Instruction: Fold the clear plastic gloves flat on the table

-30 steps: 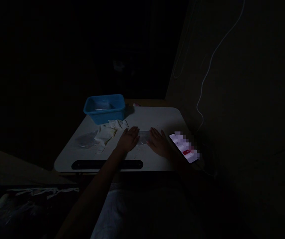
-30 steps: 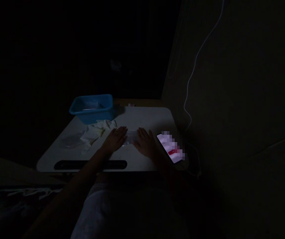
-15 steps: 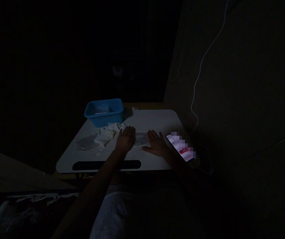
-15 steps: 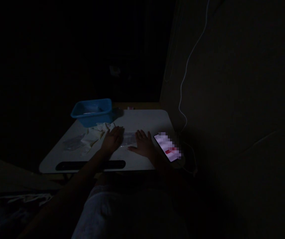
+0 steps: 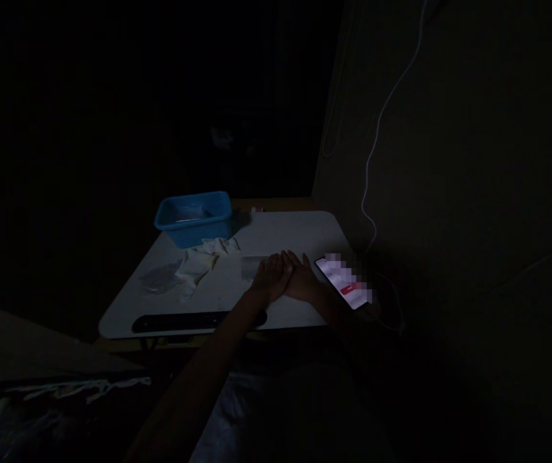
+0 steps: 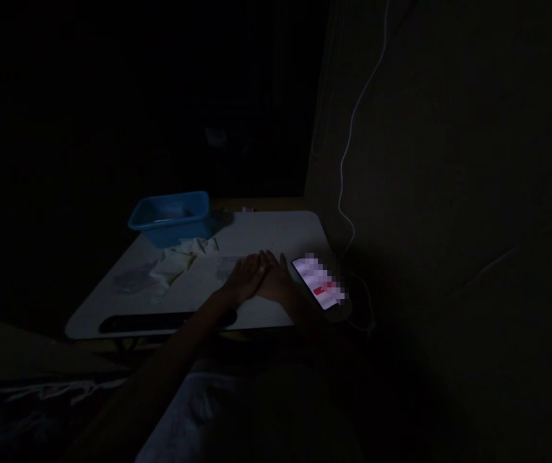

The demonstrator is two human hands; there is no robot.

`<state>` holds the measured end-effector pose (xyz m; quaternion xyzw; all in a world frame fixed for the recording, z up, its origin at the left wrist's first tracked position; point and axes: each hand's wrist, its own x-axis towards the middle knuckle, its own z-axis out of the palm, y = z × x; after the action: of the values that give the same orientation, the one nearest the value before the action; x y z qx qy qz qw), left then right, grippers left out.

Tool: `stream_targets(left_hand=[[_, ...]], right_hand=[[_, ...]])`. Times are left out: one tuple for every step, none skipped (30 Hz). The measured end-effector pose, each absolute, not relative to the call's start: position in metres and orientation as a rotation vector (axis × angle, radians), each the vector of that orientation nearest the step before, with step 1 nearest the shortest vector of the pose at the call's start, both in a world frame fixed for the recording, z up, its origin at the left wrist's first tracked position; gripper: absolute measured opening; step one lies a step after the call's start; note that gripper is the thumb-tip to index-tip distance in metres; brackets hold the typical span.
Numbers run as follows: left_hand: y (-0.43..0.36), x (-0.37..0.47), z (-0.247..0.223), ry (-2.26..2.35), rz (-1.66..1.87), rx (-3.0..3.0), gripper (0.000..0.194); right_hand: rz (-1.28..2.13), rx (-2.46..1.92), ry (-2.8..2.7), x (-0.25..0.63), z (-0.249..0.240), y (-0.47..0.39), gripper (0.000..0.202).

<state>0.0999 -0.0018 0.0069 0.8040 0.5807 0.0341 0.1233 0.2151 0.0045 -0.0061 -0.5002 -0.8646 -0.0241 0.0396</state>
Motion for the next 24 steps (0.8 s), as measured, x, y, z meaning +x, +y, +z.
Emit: stream_targets(left_hand=[[-0.002,0.098,0.007,1.691,0.096,2.338,0.064],[-0.002,0.097,0.008,1.695,0.093,2.332,0.063],[-0.003,0.096,0.008,1.701,0.092,2.328,0.063],[-0.003,0.095,0.009,1.714,0.091,2.323,0.063],[-0.003,0.095,0.009,1.731,0.087,2.316,0.063],[-0.003,0.095,0.009,1.75,0.088,2.313,0.063],[-0.003,0.095,0.008,1.766,0.094,2.315,0.062],[-0.003,0.095,0.007,1.78,0.102,2.322,0.062],[-0.003,0.094,0.006,1.794,0.112,2.332,0.061],[-0.003,0.094,0.004,1.809,0.124,2.344,0.061],[-0.003,0.093,0.003,1.825,0.136,2.355,0.06],[-0.004,0.092,0.001,1.846,0.149,2.362,0.059],[-0.004,0.09,-0.001,1.869,0.164,2.37,0.059],[-0.004,0.088,-0.003,1.892,0.182,2.378,0.059],[-0.005,0.085,-0.004,1.912,0.201,2.387,0.059],[-0.006,0.083,-0.006,1.931,0.218,2.393,0.059],[-0.007,0.08,-0.007,1.949,0.229,2.397,0.06],[-0.008,0.077,-0.007,1.967,0.238,2.4,0.061],[-0.009,0.075,-0.008,1.985,0.239,2.4,0.061],[-0.01,0.072,-0.008,2.001,0.236,2.397,0.062],[-0.011,0.069,-0.007,2.016,0.23,2.391,0.061],[-0.011,0.066,-0.007,2.025,0.224,2.386,0.061],[-0.012,0.063,-0.006,2.034,0.219,2.377,0.061],[-0.012,0.061,-0.006,2.043,0.219,2.37,0.06]], right_hand=[[-0.078,-1.538,-2.642,0.215,-0.006,0.004,0.066],[-0.082,-1.543,-2.634,0.214,-0.006,0.004,0.065],[-0.085,-1.549,-2.627,0.214,-0.006,0.004,0.065],[-0.087,-1.554,-2.62,0.213,-0.006,0.004,0.065],[-0.087,-1.558,-2.616,0.213,-0.007,0.004,0.065],[-0.086,-1.562,-2.614,0.213,-0.007,0.005,0.065],[-0.083,-1.563,-2.612,0.213,-0.008,0.005,0.066],[-0.078,-1.563,-2.61,0.213,-0.008,0.005,0.067],[-0.076,-1.559,-2.607,0.213,-0.009,0.006,0.069],[-0.076,-1.554,-2.602,0.214,-0.009,0.006,0.07],[-0.08,-1.548,-2.597,0.214,-0.01,0.006,0.071],[-0.087,-1.541,-2.593,0.214,-0.011,0.007,0.072],[-0.096,-1.534,-2.591,0.214,-0.012,0.007,0.072],[-0.108,-1.529,-2.588,0.215,-0.013,0.008,0.073],[-0.12,-1.524,-2.584,0.215,-0.014,0.009,0.074],[-0.131,-1.521,-2.577,0.215,-0.016,0.009,0.074],[-0.14,-1.518,-2.568,0.216,-0.018,0.01,0.075],[-0.149,-1.514,-2.558,0.216,-0.019,0.011,0.076],[-0.157,-1.507,-2.549,0.216,-0.02,0.011,0.077],[-0.161,-1.498,-2.544,0.216,-0.021,0.011,0.078],[-0.163,-1.487,-2.542,0.216,-0.021,0.011,0.079],[-0.163,-1.481,-2.541,0.216,-0.021,0.011,0.08],[-0.16,-1.479,-2.541,0.216,-0.02,0.01,0.081],[-0.154,-1.482,-2.54,0.216,-0.02,0.01,0.082]])
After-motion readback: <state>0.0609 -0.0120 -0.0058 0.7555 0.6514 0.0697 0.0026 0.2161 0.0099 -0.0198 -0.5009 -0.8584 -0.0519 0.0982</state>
